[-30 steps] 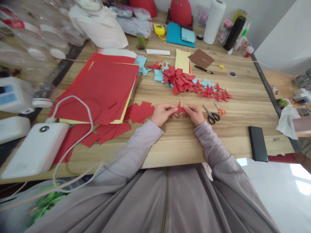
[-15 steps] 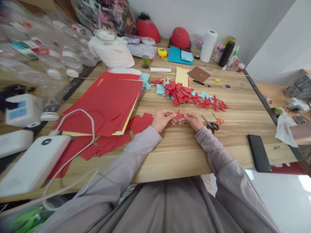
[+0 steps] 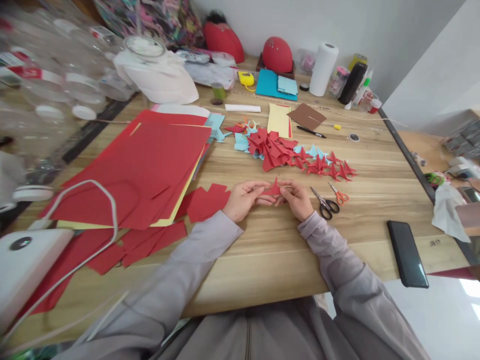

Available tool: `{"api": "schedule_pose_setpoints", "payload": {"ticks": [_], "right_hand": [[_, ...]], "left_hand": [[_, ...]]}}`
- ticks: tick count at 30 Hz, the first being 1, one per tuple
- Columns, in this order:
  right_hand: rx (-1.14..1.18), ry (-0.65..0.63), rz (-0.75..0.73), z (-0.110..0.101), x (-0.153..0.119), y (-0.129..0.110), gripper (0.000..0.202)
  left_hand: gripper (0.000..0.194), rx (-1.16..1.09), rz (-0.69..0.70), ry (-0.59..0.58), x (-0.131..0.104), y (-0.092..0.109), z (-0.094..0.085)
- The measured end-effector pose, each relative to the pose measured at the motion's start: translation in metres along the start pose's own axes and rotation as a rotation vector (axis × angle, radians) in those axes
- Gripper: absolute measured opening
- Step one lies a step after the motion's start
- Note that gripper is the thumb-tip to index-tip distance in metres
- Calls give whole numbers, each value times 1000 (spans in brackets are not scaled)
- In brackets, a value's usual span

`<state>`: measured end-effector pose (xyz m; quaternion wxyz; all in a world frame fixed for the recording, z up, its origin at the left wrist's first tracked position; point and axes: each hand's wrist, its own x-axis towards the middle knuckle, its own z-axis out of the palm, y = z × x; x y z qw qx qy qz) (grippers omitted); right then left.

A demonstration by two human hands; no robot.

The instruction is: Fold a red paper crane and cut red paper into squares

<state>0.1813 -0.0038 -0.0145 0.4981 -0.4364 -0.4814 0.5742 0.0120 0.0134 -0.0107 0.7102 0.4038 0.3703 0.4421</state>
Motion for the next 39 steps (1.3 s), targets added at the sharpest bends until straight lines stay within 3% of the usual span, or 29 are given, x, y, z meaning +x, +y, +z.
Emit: {"api": "schedule_pose_setpoints", "payload": {"ticks": [7, 15, 20, 29, 34, 39], "right_hand": [[-75, 4, -95, 4, -4, -6, 38], [-183, -37, -167, 6, -7, -6, 36], [-206, -58, -171, 5, -7, -3, 37], [-222, -47, -276, 0, -6, 6, 24], [-227, 8, -311, 0, -5, 8, 32], [-246, -24, -363, -1, -6, 9, 38]], "left_hand": [[51, 61, 139, -50, -2, 1, 3], [38, 107, 161, -47, 1, -6, 1], [18, 164, 242, -57, 2, -6, 1], [16, 197, 219, -34, 1, -4, 1], [12, 245, 313, -18, 1, -3, 1], [11, 263, 323, 37, 2, -2, -1]]}}
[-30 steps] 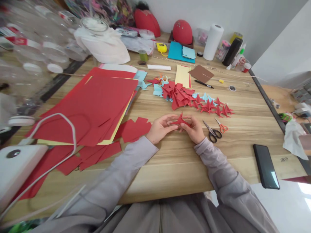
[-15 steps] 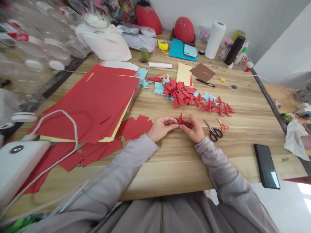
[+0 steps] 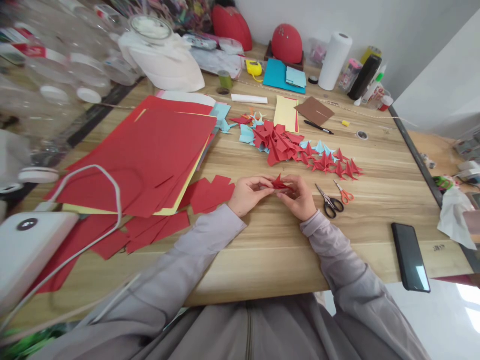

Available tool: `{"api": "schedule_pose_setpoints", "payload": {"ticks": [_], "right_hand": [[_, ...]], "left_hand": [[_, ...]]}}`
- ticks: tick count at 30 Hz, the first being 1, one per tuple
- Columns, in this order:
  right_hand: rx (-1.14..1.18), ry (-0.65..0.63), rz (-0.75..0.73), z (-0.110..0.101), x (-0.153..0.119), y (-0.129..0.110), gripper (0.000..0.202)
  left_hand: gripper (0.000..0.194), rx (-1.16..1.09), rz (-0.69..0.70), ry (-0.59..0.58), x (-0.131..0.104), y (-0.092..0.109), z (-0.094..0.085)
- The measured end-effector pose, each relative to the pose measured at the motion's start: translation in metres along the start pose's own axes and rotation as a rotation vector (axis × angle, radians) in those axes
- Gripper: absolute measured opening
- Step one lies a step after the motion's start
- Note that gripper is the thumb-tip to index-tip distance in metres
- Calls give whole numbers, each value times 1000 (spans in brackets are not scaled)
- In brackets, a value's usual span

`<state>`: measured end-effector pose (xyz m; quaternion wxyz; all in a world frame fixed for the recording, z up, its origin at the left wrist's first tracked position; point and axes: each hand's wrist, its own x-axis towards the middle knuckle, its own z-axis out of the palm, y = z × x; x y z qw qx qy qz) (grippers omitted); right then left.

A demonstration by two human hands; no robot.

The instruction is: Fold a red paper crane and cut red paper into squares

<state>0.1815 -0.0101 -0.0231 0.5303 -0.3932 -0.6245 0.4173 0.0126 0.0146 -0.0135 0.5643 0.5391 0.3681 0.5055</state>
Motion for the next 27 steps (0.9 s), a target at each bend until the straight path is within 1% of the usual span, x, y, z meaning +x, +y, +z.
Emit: {"api": "schedule_pose_setpoints", "payload": {"ticks": [3, 7, 10, 13, 16, 19, 22, 24, 27], "right_hand": [[-23, -17, -4, -2, 0, 2, 33], [-90, -17, -23, -2, 2, 2, 22], [-92, -11, 9, -1, 3, 1, 21], [-79, -14, 52, 0, 2, 2, 20], [-127, -22, 68, -2, 2, 3, 19], [-123, -27, 105, -2, 1, 3, 19], [-44, -45, 170, 1, 2, -2, 22], [1, -55, 200, 2, 2, -7, 24], [92, -61, 248, 4, 4, -11, 26]], "left_hand": [[10, 13, -18, 28, 1, -1, 0], [9, 27, -2, 25, 1, -2, 0], [7, 65, 45, 10, 0, -3, -1], [6, 82, 85, -28, 0, -5, -1], [7, 72, 86, -44, -1, -4, -1], [13, 18, 35, -52, -1, -1, 0], [22, 1, -17, -87, -2, 3, 1], [23, -3, -62, -113, -3, 3, 2], [27, -70, -157, -147, -2, 2, 3]]}}
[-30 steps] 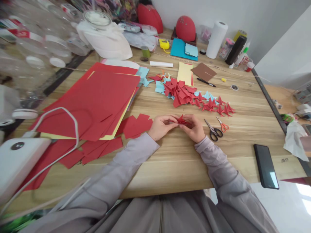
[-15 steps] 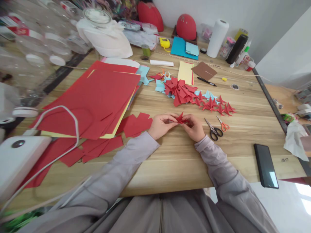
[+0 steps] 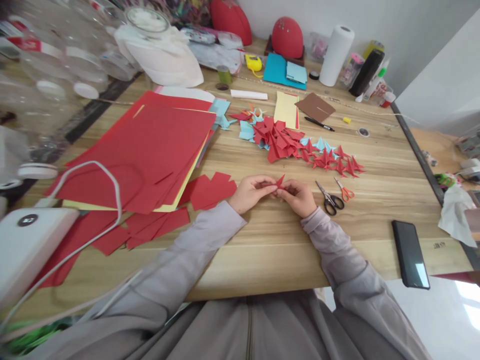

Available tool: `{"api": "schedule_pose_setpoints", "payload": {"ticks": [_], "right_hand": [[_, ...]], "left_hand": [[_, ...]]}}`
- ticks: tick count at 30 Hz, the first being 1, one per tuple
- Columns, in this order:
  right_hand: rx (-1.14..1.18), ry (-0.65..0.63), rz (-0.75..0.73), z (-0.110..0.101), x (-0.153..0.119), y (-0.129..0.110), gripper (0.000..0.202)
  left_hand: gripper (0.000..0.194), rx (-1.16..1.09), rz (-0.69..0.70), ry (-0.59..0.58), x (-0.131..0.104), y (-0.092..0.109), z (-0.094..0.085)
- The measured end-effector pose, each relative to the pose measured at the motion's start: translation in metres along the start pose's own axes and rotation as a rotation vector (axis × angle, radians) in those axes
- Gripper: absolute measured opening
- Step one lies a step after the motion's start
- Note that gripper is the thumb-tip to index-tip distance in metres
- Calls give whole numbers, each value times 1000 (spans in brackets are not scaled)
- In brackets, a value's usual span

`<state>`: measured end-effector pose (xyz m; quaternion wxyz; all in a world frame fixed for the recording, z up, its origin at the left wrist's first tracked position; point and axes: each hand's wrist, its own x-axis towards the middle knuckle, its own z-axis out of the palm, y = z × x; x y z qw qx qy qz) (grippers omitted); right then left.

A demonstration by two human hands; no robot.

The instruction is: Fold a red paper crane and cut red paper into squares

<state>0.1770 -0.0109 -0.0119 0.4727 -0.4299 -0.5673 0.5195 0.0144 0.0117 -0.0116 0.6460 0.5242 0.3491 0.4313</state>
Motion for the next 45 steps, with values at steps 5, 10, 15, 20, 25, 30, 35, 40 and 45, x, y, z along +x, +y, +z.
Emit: {"api": "schedule_pose_setpoints", "payload": {"ticks": [5, 10, 15, 20, 25, 30, 35, 40, 45], "right_hand": [[125, 5, 81, -2, 1, -2, 29], [201, -19, 134, -2, 0, -2, 29], [271, -62, 139, -1, -1, -1, 31], [293, -62, 132, 1, -1, 0, 26], [286, -14, 131, 3, -3, 0, 20], [270, -43, 141, 3, -3, -3, 24], [270, -51, 124, 4, -1, -6, 25], [306, 43, 138, 7, -1, -9, 24], [329, -25, 163, 8, -2, -10, 25]], "left_hand": [[35, -63, -66, -49, 1, -1, -1], [39, -80, -100, -29, 0, 3, -1], [34, -107, -98, 43, -2, 4, 4], [31, -141, -110, 114, -3, 5, 7], [27, -192, -156, 70, -3, 8, 6], [27, -234, -243, 36, -3, 13, 5], [25, -243, -211, 28, -4, 12, 6], [30, -305, -159, 88, -5, 9, 12], [23, -322, -182, 75, -5, 10, 13]]}}
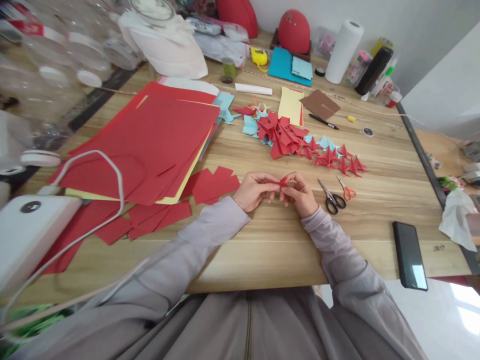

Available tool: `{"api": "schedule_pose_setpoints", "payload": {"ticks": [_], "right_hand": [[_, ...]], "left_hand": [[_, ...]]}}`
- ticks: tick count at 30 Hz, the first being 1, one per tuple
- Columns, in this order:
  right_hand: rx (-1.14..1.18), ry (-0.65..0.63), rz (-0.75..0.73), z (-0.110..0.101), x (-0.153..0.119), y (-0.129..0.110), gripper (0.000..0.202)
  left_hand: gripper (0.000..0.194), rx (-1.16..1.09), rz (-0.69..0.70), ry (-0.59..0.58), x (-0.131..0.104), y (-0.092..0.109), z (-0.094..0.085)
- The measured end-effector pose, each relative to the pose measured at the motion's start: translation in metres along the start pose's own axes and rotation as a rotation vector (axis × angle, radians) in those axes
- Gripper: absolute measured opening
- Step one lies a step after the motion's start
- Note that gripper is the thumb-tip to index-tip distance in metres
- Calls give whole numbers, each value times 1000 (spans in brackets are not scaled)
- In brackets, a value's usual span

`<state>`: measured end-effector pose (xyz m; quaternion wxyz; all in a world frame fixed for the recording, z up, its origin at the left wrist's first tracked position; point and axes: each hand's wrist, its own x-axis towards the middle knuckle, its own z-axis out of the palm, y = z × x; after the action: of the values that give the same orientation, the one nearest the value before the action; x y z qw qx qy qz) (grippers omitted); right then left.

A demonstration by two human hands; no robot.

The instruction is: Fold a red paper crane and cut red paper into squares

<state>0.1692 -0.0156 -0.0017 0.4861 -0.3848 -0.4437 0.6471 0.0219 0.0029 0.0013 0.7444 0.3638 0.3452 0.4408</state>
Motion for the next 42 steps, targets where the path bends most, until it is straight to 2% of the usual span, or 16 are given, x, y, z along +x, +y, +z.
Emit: {"api": "schedule_pose_setpoints", "payload": {"ticks": [4, 13, 22, 37, 42], "right_hand": [[37, 30, -16, 1, 0, -1, 23], [55, 105, -26, 6, 1, -4, 23], [106, 157, -37, 3, 2, -1, 24], [96, 193, -68, 2, 1, -4, 20], [92, 188, -76, -1, 1, -3, 19]], "left_hand": [[17, 3, -43, 5, -1, 4, 1], [17, -73, -66, 24, -1, 3, 2], [21, -102, 13, 40, -1, 1, 4], [26, -148, -22, -97, 1, 6, -4], [24, -135, 3, -86, 1, 5, -4]]}}
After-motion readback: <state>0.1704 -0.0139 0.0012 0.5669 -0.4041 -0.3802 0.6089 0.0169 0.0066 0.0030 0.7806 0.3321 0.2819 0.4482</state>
